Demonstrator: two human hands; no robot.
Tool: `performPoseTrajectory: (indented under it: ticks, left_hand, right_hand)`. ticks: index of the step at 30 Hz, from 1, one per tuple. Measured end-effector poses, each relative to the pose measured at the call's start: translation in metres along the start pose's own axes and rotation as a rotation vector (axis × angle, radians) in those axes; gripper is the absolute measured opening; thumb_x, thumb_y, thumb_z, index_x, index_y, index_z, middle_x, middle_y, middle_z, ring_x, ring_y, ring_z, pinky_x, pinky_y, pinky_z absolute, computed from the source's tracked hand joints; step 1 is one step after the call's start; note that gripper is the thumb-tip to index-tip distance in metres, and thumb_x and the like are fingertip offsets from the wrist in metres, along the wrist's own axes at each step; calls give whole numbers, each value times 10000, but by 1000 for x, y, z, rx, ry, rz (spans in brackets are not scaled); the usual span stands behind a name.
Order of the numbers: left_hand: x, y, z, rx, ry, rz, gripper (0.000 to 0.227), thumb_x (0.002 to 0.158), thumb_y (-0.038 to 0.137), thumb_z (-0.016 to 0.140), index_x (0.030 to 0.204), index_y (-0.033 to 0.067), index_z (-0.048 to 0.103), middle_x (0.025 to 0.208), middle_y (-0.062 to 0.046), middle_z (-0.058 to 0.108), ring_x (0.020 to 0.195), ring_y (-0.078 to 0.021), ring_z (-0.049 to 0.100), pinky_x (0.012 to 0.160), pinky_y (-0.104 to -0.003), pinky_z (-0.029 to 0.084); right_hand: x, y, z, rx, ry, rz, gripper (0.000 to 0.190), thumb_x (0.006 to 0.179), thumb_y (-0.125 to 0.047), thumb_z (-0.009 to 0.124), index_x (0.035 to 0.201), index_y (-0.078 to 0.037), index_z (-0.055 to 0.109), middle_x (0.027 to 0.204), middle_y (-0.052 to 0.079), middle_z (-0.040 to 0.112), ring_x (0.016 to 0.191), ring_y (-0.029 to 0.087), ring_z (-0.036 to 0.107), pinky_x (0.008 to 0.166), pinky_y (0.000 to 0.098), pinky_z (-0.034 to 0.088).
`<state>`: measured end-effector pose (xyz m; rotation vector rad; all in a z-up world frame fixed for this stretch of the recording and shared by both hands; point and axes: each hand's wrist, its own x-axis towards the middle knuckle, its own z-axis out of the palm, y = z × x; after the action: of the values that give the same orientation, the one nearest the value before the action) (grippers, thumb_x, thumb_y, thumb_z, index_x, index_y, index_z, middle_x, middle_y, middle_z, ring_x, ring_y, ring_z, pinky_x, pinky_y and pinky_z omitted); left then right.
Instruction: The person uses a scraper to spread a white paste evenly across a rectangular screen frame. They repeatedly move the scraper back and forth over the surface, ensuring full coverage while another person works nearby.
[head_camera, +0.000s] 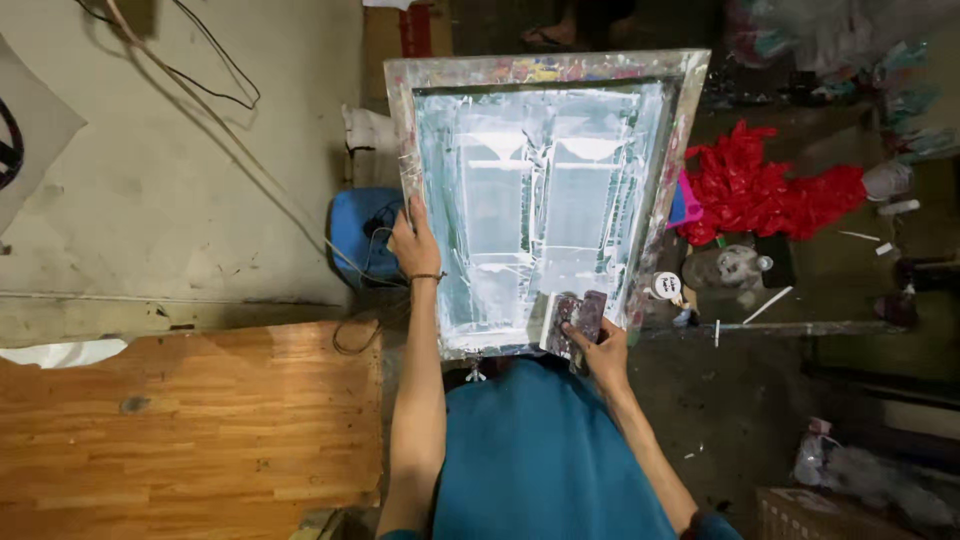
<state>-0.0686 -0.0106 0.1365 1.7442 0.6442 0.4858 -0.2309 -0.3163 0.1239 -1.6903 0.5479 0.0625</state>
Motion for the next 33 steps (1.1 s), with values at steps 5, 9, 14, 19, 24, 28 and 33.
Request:
performPoseTrajectory:
  ticks: [5,9,14,19,24,28,33]
  left_hand:
    - [3,1,-3,80,-13,12,599,1057,587,456,1009,49,716,996,-264,730,1014,-515,659,888,-609,492]
    - [7,-1,-3,93,-2,-2,609,1070,615,421,945,91,705,941,-215,745,964,-474,705,863,-554,533]
    - [17,-4,-2,137,-34,-40,652,1041,661,420,1014,87,729,1010,-227,748,1036,-482,682,913,-571,512]
    - [22,-9,2,176,-39,-77,673,1030,680,421,1056,89,741,1058,-237,747,1079,-486,671,967,-572,502]
    - [35,-24,10,125,-20,-16,710,1037,697,417,1024,69,749,1023,-248,746,1037,-504,673,941,-578,503]
    - [35,-18,8,131,-40,11,700,1055,647,416,1044,19,725,1055,-294,717,1069,-520,645,958,-607,474]
    - [39,-29,12,152,-30,-38,696,1052,663,423,1066,51,754,1081,-239,747,1091,-475,669,981,-547,496]
  right_hand:
    - [-14,-13,9,52,34,35,270,761,-102,950,956,-26,780,853,134,763,820,191,677,739,356,564]
    - [-15,-14,8,22,90,43,309,736,-136,978,959,-36,789,859,159,761,834,222,701,752,369,558]
    - [-9,-4,2,12,115,30,321,721,-163,991,951,-55,793,855,135,764,842,198,691,751,351,552]
    - [-5,-14,6,49,138,29,347,711,-172,1001,960,-46,795,878,154,772,851,223,706,757,366,561]
    - [13,5,4,22,158,38,367,739,-167,973,1028,-36,789,960,206,765,965,291,708,830,432,554]
    - [18,-4,5,32,147,-12,407,707,-165,992,1033,-21,795,983,234,765,993,326,710,861,460,554]
    - [18,-14,3,66,151,31,414,748,-157,963,1100,-24,789,1022,225,764,1019,331,697,882,464,540]
